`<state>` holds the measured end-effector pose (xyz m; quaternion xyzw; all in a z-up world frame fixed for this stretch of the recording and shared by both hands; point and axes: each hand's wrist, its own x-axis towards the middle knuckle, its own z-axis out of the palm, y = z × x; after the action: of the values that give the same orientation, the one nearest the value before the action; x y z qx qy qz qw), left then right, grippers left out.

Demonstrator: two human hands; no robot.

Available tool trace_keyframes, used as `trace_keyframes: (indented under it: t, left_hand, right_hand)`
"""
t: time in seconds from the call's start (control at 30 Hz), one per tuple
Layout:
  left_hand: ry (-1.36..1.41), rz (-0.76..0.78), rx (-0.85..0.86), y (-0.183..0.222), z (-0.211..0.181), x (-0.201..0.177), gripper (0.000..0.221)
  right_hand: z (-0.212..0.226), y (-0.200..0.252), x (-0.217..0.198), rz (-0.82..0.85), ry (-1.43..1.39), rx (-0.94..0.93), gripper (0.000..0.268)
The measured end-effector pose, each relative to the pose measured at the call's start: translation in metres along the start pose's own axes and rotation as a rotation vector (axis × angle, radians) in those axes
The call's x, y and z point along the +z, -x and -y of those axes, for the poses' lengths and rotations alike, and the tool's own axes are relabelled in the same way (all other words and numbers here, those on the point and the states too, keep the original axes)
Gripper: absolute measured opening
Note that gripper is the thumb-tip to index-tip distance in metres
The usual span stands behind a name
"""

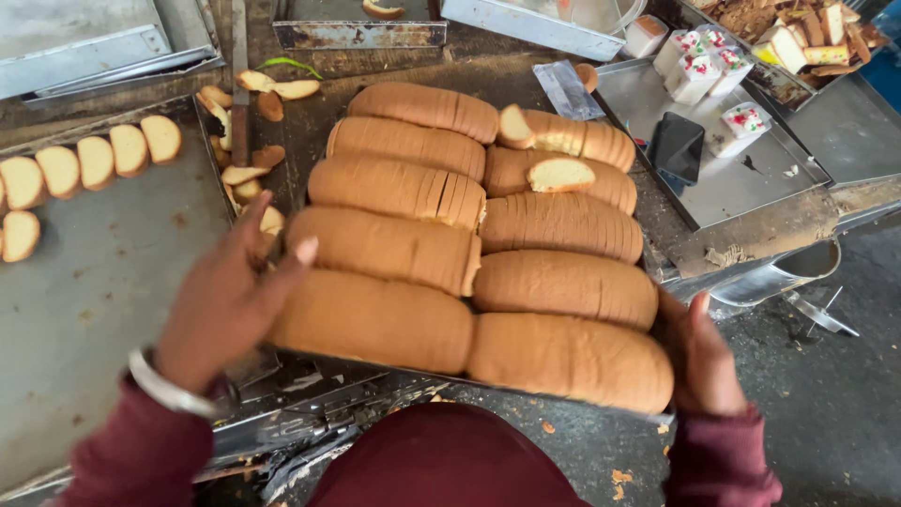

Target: The person places slices of bread onto a metal tray. They arrange the slices in rows by hand, handling them one at a time.

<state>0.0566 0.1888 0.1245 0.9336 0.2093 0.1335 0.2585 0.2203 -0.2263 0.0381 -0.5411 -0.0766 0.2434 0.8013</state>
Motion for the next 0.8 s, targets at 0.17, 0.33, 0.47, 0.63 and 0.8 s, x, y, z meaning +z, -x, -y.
trace_keyframes:
  t: [0.17,0.33,0.47,0.63,0.8]
  left_hand:
    - [0.201,0.064,-0.170,0.040,-0.017,0.042,0.117]
    - [0.341,-0.035,-0.107,0.042,-0.027,0.080,0.117]
    - [0.323,-0.155,-0.002,0.047,-0.021,0.097,0.113]
    - [0.127,-0.049,-0.057,0.051,-0.023,0.100,0.116]
    - [-0.100,-0.114,0.105,0.055,-0.031,0.111,0.133]
  right_hand:
    - [0.033,-0.074,-0.037,-0.031,0.213,0.098,0.106]
    - [0.054,-0.123,-0.052,0.273,0.243,0.069,0.118]
    - [0.051,-0.142,-0.059,0.273,0.246,0.047,0.113]
    - [0.048,-0.106,-0.080,0.195,0.436,-0.193,0.099]
    - [-0.031,-0.085,-0.060,-0.294,0.560,-0.595,0.081]
